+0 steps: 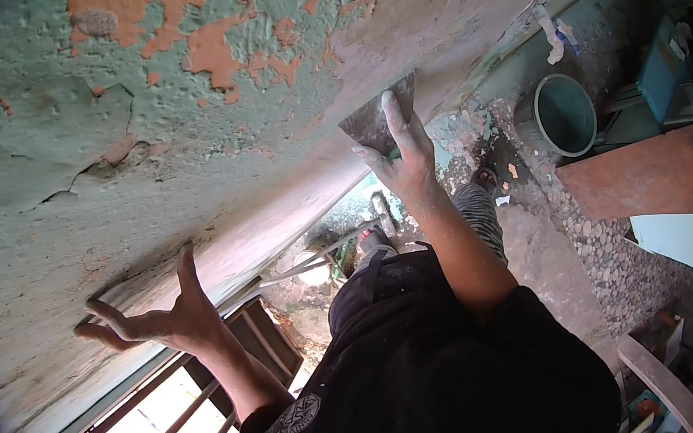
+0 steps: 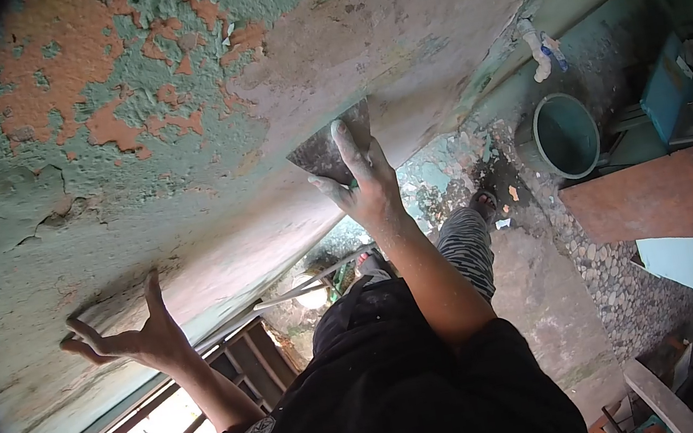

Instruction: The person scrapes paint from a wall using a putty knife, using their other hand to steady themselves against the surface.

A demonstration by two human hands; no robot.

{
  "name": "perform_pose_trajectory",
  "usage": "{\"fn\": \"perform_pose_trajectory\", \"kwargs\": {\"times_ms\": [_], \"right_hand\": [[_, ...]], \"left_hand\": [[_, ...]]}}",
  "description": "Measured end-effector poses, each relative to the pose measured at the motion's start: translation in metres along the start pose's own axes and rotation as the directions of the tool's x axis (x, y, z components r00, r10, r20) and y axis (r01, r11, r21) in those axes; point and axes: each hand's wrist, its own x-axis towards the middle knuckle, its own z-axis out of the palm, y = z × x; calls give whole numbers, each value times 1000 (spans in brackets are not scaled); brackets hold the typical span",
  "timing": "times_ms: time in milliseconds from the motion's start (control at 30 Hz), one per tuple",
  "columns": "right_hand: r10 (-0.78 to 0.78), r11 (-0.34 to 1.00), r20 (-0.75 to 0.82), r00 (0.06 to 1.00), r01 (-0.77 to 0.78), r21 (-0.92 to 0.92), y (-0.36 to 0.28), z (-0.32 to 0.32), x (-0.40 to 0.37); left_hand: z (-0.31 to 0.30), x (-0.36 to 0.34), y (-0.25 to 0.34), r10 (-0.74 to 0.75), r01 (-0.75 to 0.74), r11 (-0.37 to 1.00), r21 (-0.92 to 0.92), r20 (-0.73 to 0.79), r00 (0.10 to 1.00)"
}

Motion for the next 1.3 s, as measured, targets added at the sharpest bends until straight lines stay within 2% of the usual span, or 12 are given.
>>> {"fn": "perform_pose_trajectory", "kwargs": {"times_ms": [133,200,300,433,500,667,733,867,1100,1200,1233,1300], "right_hand": [[31,998,80,996,-27,-51,7,-6,-9],[-43,996,53,998,47,-75,11,-6,0],[-11,1000,9,1000,12,-19,6,-9,13],[8,1000,21,1000,-8,14,9,-10,9],[-48,996,29,998,50,-77,11,-12,4],[-58,997,43,997,60,-54,10,-15,22],[-86,996,-11,996,86,-1,7,-16,29],[-51,996,25,998,53,-75,5,-18,15],[20,999,28,999,-19,-33,-1,-23,24],[6,997,74,997,-1,-71,6,-22,9],[-55,990,56,997,62,-125,10,-23,11],[-48,994,61,997,53,-90,11,-23,14]], "left_hand": [[2,0,-1,9,-9,1000,-27,-3,1000],[3,0,-1,24,-24,1000,-17,1,1000],[1,2,5,-96,95,993,-72,-9,995],[2,2,1,-70,69,996,-55,-13,997],[1,2,3,-96,95,994,-53,-6,995],[1,6,5,-82,80,994,-81,-14,997],[-2,4,4,-67,66,995,-81,-11,998],[5,-1,-5,-59,58,996,-71,-17,998],[-1,2,5,-77,76,993,-91,-8,997],[0,3,7,-91,87,987,-135,-23,996],[2,4,7,-97,91,987,-136,-34,995],[2,2,6,-66,60,992,-113,-50,997]]}}
